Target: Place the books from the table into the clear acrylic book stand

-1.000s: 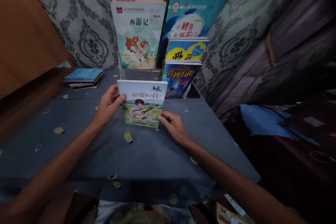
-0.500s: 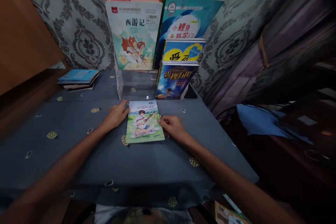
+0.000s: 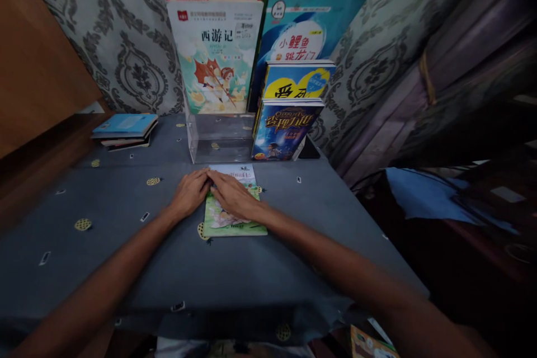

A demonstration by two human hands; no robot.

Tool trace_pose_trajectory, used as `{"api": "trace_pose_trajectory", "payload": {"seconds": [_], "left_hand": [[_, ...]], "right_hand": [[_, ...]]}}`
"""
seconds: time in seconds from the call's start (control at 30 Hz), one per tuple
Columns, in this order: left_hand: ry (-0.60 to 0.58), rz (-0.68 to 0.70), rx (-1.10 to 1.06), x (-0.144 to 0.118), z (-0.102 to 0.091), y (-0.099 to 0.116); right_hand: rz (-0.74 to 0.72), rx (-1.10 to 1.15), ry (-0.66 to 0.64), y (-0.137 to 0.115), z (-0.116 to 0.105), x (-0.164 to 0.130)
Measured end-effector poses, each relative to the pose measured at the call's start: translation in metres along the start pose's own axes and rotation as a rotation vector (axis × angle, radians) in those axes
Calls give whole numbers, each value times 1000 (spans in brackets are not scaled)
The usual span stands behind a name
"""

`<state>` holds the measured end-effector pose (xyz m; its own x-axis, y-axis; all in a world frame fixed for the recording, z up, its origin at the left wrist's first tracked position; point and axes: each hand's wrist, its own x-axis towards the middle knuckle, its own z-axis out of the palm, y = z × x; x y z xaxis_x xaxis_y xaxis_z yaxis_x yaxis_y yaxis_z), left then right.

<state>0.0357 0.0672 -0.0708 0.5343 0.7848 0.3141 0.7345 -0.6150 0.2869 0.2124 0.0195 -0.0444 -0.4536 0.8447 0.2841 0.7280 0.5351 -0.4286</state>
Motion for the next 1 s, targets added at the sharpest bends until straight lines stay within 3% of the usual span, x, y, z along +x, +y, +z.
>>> {"api": "trace_pose_trajectory", "payload": {"seconds": [0.1,0.2,0.5,0.77,1.0], "left_hand": [[-26,15,17,0,-3,1],[-3,30,29,1,-5,3],[14,77,88,2,-5,2],[-96,202,94,16,-9,-4],[-184,333,64,38,7,21]], "right_hand": [[17,-31,-37,10,15,18],[45,-89,-61,27,18,19],[250,-103,37,78,-12,-29],[251,103,85,102,-18,-35],[209,203,103,108,-24,-34]]}}
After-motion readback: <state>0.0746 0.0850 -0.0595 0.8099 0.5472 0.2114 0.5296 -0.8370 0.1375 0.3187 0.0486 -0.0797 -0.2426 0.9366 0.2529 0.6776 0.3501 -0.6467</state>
